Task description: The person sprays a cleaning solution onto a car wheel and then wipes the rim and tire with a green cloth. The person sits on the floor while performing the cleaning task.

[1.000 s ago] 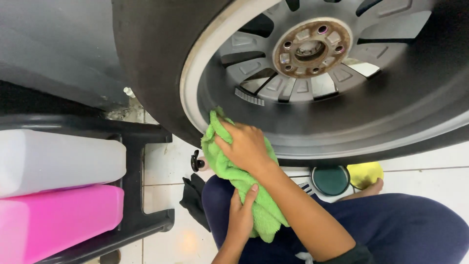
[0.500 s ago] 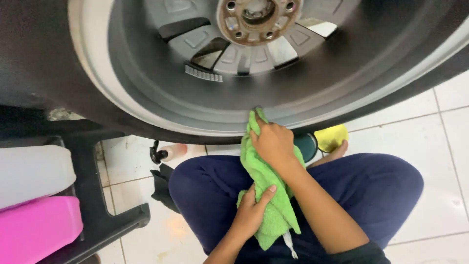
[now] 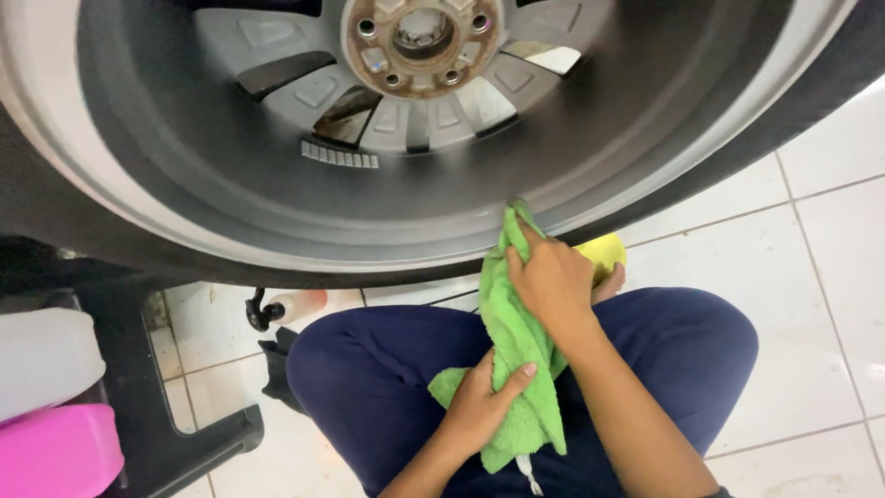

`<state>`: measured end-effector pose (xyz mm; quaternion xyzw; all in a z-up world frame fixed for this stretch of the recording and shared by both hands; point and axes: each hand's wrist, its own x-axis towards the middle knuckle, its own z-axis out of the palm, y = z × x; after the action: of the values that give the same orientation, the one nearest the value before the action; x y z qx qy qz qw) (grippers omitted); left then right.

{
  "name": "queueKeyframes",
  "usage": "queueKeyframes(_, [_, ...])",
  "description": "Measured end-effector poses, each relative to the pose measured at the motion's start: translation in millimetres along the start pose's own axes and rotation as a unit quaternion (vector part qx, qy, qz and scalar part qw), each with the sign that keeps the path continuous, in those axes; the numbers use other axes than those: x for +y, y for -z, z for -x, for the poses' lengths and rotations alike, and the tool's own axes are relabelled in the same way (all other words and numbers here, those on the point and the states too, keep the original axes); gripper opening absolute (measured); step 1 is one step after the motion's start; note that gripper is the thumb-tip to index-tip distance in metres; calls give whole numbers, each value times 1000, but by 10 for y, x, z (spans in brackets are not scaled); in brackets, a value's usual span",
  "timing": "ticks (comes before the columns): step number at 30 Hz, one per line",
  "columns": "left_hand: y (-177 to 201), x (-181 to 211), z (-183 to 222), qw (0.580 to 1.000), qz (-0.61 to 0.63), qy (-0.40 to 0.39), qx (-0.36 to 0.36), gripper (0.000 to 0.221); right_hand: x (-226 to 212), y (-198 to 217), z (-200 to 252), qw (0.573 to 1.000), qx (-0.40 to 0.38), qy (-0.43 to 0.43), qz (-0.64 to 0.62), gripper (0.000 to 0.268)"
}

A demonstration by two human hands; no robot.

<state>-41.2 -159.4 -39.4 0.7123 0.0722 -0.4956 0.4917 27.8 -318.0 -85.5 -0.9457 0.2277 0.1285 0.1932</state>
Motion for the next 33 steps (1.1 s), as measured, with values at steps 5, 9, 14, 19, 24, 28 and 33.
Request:
queueKeyframes(5, [-105, -28, -126, 1000, -1, -4, -5, 47, 71, -246, -10, 999, 34, 35, 15, 59])
queueKeyframes(9, [-170, -3, -176, 999, 31, 0, 20, 43, 240, -241, -71, 992, 67, 100, 47, 53])
queueKeyframes(14, [-313, 335, -95, 999, 23, -45, 17, 47, 621, 425, -110, 990, 107, 54, 77, 55])
queueKeyframes(19, [-468, 588, -131, 992, -67, -97, 42, 51, 769, 527, -99, 973, 215, 35, 80, 57])
queueKeyframes(24, [-528, 651, -51, 993, -116, -34, -5, 58, 840, 383, 7, 964, 208, 108, 123, 54])
queueKeyframes(28, [-563, 697, -29, 994, -37, -106, -13, 47, 872, 902, -83, 973, 173, 88, 126, 53])
queueKeyframes(33, [-545, 1029, 83, 984, -37, -174, 5, 51, 824, 1310, -74, 949, 280, 63, 132, 57])
